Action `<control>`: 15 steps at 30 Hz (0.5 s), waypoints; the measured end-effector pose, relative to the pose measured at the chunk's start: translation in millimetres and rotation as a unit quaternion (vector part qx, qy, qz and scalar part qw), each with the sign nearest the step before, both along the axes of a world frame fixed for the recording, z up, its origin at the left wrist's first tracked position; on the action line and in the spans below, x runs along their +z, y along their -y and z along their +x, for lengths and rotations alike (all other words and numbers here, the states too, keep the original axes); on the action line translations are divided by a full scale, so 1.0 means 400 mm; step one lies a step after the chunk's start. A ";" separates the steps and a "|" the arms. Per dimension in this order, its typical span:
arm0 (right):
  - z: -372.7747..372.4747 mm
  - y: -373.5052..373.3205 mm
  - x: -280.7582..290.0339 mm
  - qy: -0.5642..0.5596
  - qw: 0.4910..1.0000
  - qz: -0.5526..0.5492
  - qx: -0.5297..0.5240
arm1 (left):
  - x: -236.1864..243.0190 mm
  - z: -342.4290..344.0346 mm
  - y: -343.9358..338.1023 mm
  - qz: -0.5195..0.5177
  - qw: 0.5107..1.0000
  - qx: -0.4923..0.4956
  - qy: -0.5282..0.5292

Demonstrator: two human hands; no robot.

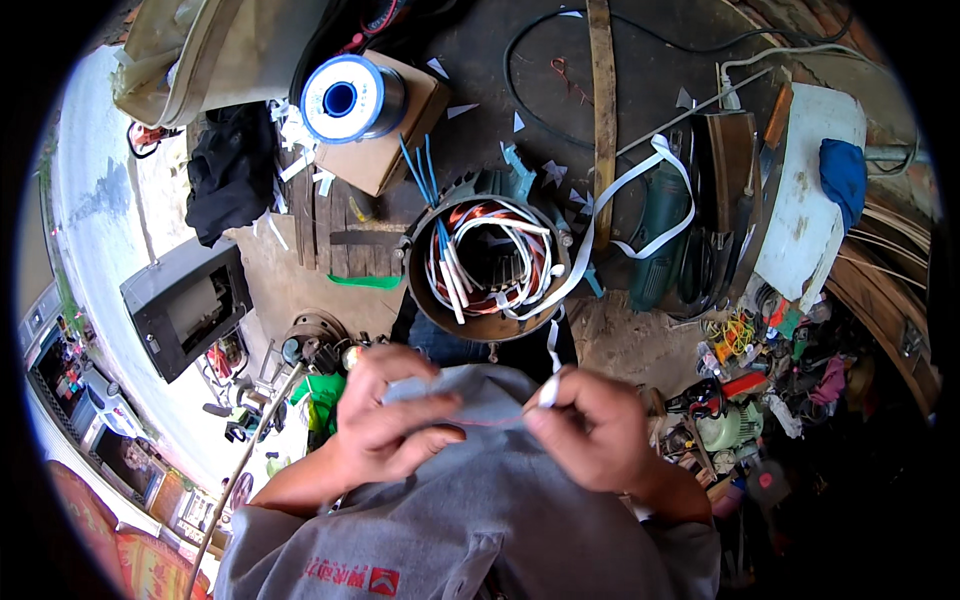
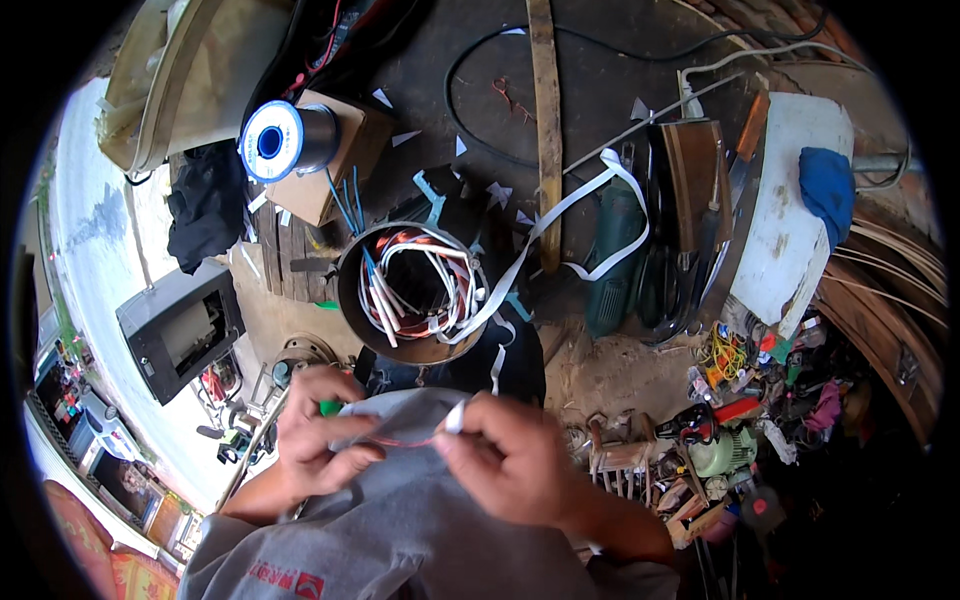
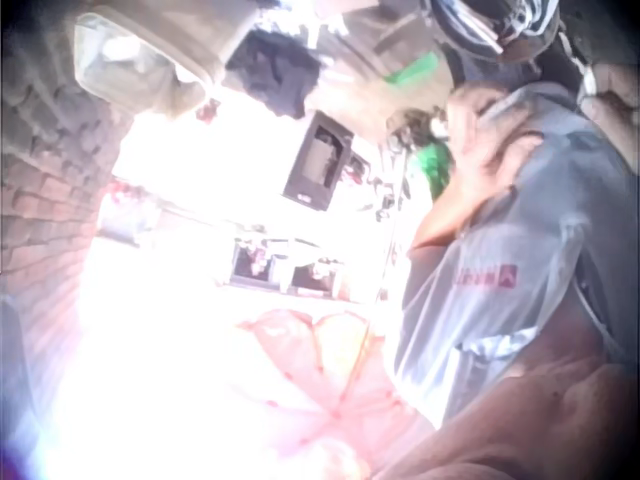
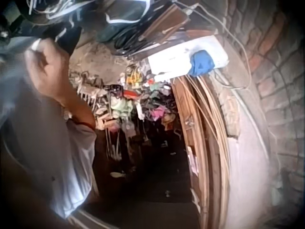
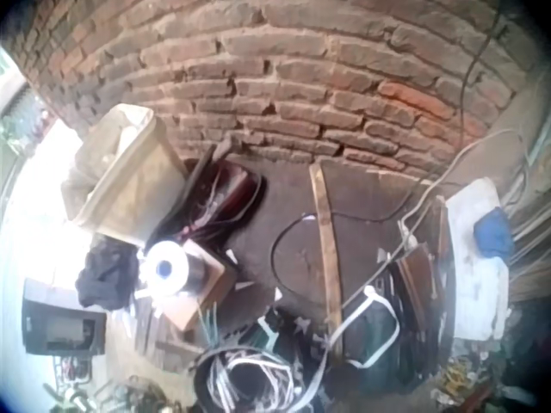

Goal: The person winds a white insulating strip around the copper windings of a motor stator. They repeatedly pull the strip, wrap it around the coils, and tuck the ends into the slots to secure the insulation.

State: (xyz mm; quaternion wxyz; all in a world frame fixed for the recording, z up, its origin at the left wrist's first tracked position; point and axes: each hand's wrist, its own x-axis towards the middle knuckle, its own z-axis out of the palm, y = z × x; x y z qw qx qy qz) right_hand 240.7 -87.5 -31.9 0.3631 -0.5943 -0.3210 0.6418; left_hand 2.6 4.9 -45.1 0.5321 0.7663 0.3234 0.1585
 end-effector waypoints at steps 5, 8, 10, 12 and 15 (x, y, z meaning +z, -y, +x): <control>0.056 -0.039 -0.018 -0.068 0.973 -0.169 -0.140 | -0.003 -0.048 -0.003 -0.031 0.996 0.079 -0.037; 0.061 -0.046 -0.036 -0.075 0.963 -0.206 -0.157 | -0.013 -0.071 0.005 -0.047 0.994 0.076 -0.065; 0.056 -0.056 -0.035 -0.067 0.958 -0.225 -0.164 | -0.027 -0.083 0.010 -0.057 0.992 0.085 -0.069; 0.049 -0.063 -0.030 -0.042 0.959 -0.234 -0.157 | -0.034 -0.091 0.010 -0.065 0.992 0.086 -0.067; 0.033 -0.068 -0.035 -0.020 0.955 -0.245 -0.164 | -0.043 -0.097 0.007 -0.075 0.993 0.077 -0.054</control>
